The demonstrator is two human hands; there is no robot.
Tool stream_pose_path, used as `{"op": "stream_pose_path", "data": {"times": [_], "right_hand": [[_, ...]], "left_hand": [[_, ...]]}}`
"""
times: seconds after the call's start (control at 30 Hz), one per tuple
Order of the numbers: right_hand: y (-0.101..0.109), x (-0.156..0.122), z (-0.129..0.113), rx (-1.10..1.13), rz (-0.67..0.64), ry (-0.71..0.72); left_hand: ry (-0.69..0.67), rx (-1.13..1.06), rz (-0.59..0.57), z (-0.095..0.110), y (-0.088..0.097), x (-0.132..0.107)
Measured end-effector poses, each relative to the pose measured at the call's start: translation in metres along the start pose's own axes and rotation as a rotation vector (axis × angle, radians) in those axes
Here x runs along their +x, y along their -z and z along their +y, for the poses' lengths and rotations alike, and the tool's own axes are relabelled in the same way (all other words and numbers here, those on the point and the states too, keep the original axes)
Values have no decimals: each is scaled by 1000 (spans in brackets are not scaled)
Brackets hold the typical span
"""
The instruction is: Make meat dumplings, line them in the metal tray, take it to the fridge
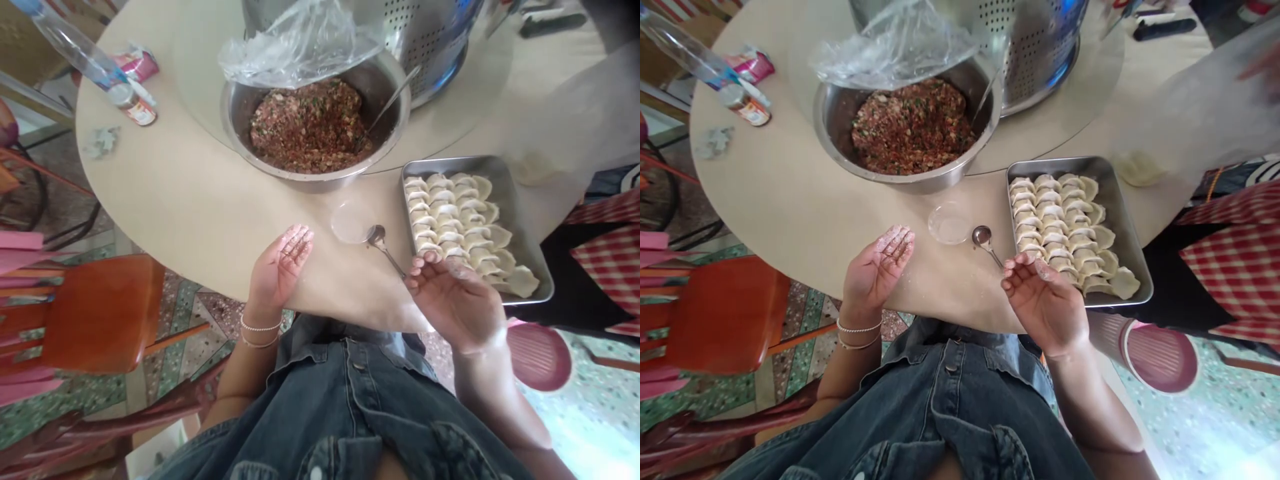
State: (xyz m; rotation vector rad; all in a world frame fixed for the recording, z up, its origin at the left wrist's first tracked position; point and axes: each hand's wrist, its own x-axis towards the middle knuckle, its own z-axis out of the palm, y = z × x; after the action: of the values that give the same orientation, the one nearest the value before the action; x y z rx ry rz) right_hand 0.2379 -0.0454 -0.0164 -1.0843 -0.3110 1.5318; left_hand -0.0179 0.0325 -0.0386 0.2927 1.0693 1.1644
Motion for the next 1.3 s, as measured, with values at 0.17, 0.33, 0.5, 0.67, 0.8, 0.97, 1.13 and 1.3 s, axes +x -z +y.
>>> {"op": "stream_pose_path", "data": {"times": [0.17,0.33,0.5,0.67,0.8,0.97,1.13,1.3], "right_hand": [[-1,-5,15,-169,-90,68],[-4,-11,33,-670,-190,278],[-3,-12,36,-1045,-300,458],[-3,-9,33,-1239,-301,652],[-16,-1,4,-1677,-328,776],[-28,26,-32,-2170,-202,869],[-20,43,-16,-2368,-199,963],[-14,42,-2,-2485,-136,932]], "left_hand": [[15,19,-55,1,-3,-4],[34,50,-18,-2,-8,-5],[11,32,-4,-6,-5,-1],[-6,-2,-29,-9,-2,4],[-8,-5,-67,-13,-1,5],[4,-16,-92,-15,3,6],[40,-44,-102,-15,4,6],[87,-65,-111,-14,3,8]]}}
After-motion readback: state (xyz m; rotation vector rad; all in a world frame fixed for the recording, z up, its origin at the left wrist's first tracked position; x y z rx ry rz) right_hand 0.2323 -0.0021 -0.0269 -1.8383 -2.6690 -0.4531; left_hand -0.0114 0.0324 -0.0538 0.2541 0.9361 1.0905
